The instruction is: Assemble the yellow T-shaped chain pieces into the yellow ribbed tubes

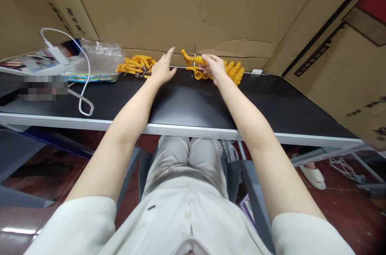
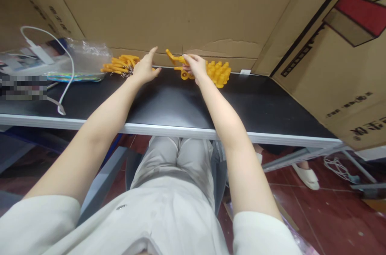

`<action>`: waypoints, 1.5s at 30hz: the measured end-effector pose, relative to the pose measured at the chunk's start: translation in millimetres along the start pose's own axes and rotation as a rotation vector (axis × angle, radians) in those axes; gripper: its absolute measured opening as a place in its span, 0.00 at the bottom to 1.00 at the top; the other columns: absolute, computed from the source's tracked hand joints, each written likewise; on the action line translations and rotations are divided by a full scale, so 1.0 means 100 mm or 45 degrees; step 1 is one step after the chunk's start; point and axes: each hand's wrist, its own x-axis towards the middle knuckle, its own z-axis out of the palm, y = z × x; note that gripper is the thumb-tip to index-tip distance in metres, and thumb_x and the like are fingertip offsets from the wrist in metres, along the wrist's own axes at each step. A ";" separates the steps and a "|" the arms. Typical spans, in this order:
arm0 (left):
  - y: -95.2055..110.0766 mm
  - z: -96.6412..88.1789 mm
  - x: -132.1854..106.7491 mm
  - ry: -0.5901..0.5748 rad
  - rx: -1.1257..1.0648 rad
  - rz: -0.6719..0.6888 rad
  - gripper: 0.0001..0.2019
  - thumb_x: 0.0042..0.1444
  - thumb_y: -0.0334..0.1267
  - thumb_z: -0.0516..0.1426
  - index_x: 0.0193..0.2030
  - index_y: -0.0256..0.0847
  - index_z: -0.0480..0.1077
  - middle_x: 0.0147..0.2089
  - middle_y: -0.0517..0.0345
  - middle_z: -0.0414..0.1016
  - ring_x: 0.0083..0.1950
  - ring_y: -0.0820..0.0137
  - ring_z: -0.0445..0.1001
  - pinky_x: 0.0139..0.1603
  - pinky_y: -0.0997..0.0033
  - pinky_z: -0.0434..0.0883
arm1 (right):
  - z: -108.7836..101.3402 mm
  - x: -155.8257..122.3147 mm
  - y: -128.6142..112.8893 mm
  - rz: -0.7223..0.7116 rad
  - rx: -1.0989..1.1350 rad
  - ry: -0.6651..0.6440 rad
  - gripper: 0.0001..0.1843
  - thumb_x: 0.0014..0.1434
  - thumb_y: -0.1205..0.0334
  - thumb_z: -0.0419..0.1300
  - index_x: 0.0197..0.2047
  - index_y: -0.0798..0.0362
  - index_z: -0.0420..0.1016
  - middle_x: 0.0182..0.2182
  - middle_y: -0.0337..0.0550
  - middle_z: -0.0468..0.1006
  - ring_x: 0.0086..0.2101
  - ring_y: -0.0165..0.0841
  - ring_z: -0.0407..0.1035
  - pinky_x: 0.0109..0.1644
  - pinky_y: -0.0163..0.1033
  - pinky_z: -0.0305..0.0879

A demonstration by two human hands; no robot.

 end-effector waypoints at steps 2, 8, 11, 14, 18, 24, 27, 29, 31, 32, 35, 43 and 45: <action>-0.08 0.06 0.04 -0.008 0.030 -0.074 0.40 0.60 0.42 0.60 0.80 0.51 0.62 0.72 0.38 0.74 0.71 0.41 0.75 0.71 0.41 0.71 | 0.07 0.07 0.07 -0.197 -0.181 0.067 0.08 0.64 0.58 0.71 0.43 0.50 0.78 0.37 0.39 0.83 0.42 0.35 0.82 0.51 0.39 0.79; -0.15 0.11 0.08 -0.028 0.066 -0.125 0.32 0.62 0.40 0.59 0.74 0.42 0.70 0.68 0.37 0.78 0.71 0.45 0.76 0.73 0.45 0.71 | 0.30 0.13 0.37 -0.483 -0.945 -0.062 0.16 0.69 0.62 0.65 0.58 0.53 0.82 0.57 0.54 0.85 0.61 0.48 0.77 0.72 0.55 0.68; -0.06 0.03 0.04 -0.103 0.111 -0.161 0.31 0.65 0.40 0.58 0.75 0.41 0.69 0.69 0.39 0.78 0.71 0.47 0.76 0.73 0.48 0.72 | 0.39 0.06 0.46 -0.512 -1.369 -0.167 0.20 0.71 0.68 0.61 0.64 0.59 0.80 0.64 0.62 0.80 0.67 0.54 0.72 0.76 0.60 0.61; 0.03 -0.04 -0.01 -0.180 0.142 -0.184 0.31 0.68 0.40 0.57 0.77 0.39 0.67 0.71 0.40 0.77 0.73 0.49 0.75 0.74 0.53 0.70 | 0.42 0.01 0.44 -0.501 -1.623 -0.242 0.24 0.73 0.69 0.57 0.69 0.66 0.75 0.67 0.67 0.77 0.69 0.54 0.69 0.78 0.57 0.57; 0.07 -0.06 -0.03 -0.205 0.130 -0.194 0.31 0.68 0.39 0.57 0.77 0.39 0.67 0.71 0.41 0.78 0.73 0.49 0.74 0.75 0.54 0.69 | 0.43 0.02 0.36 -0.478 -1.741 -0.329 0.25 0.75 0.69 0.55 0.70 0.69 0.74 0.66 0.70 0.77 0.70 0.55 0.68 0.78 0.58 0.57; 0.06 -0.06 -0.03 -0.220 0.119 -0.176 0.31 0.68 0.38 0.58 0.77 0.35 0.68 0.71 0.38 0.77 0.73 0.47 0.74 0.75 0.55 0.69 | 0.57 0.12 0.39 -0.397 -1.710 -0.262 0.26 0.72 0.74 0.56 0.71 0.69 0.75 0.69 0.67 0.76 0.77 0.54 0.58 0.82 0.60 0.52; 0.06 -0.06 -0.03 -0.220 0.109 -0.163 0.30 0.68 0.38 0.58 0.76 0.34 0.69 0.69 0.37 0.79 0.73 0.47 0.74 0.75 0.55 0.68 | 0.64 0.14 0.38 -0.338 -1.680 -0.204 0.27 0.72 0.76 0.53 0.71 0.69 0.75 0.71 0.68 0.73 0.79 0.52 0.54 0.83 0.59 0.49; 0.06 -0.05 -0.03 -0.215 0.091 -0.143 0.30 0.68 0.38 0.58 0.75 0.34 0.70 0.67 0.38 0.80 0.72 0.47 0.75 0.75 0.54 0.68 | 0.66 0.13 0.36 -0.304 -1.680 -0.199 0.27 0.73 0.76 0.52 0.71 0.70 0.75 0.72 0.68 0.72 0.80 0.51 0.52 0.83 0.58 0.49; 0.04 -0.04 -0.02 -0.206 0.071 -0.129 0.29 0.67 0.38 0.58 0.74 0.34 0.72 0.65 0.38 0.81 0.70 0.47 0.76 0.75 0.52 0.68 | 0.67 0.11 0.33 -0.282 -1.679 -0.208 0.27 0.73 0.76 0.52 0.71 0.70 0.75 0.71 0.67 0.73 0.80 0.51 0.52 0.83 0.58 0.49; 0.03 -0.03 -0.02 -0.201 0.066 -0.124 0.28 0.67 0.38 0.58 0.73 0.34 0.72 0.65 0.38 0.81 0.70 0.47 0.76 0.74 0.52 0.68 | 0.66 0.11 0.32 -0.281 -1.673 -0.210 0.26 0.73 0.75 0.53 0.71 0.69 0.75 0.71 0.66 0.73 0.80 0.51 0.52 0.83 0.58 0.49; -0.01 0.00 0.00 -0.195 0.072 -0.102 0.27 0.67 0.38 0.58 0.71 0.33 0.75 0.62 0.39 0.82 0.67 0.48 0.77 0.73 0.52 0.70 | 0.62 0.09 0.30 -0.313 -1.649 -0.222 0.27 0.74 0.71 0.57 0.73 0.68 0.73 0.72 0.65 0.72 0.79 0.50 0.54 0.83 0.57 0.50; -0.08 0.07 0.06 -0.252 0.041 0.085 0.25 0.63 0.39 0.58 0.65 0.36 0.79 0.53 0.46 0.86 0.56 0.54 0.82 0.65 0.59 0.75 | 0.59 0.12 0.25 -0.175 -1.615 -0.393 0.41 0.74 0.65 0.59 0.86 0.55 0.52 0.84 0.57 0.48 0.83 0.51 0.39 0.84 0.72 0.28; -0.07 0.07 0.05 -0.268 0.051 0.116 0.25 0.63 0.40 0.58 0.65 0.36 0.80 0.52 0.46 0.86 0.55 0.54 0.82 0.64 0.58 0.76 | 0.54 0.21 0.25 -0.174 -1.585 -0.411 0.44 0.74 0.61 0.59 0.86 0.53 0.49 0.84 0.54 0.45 0.83 0.54 0.35 0.82 0.76 0.24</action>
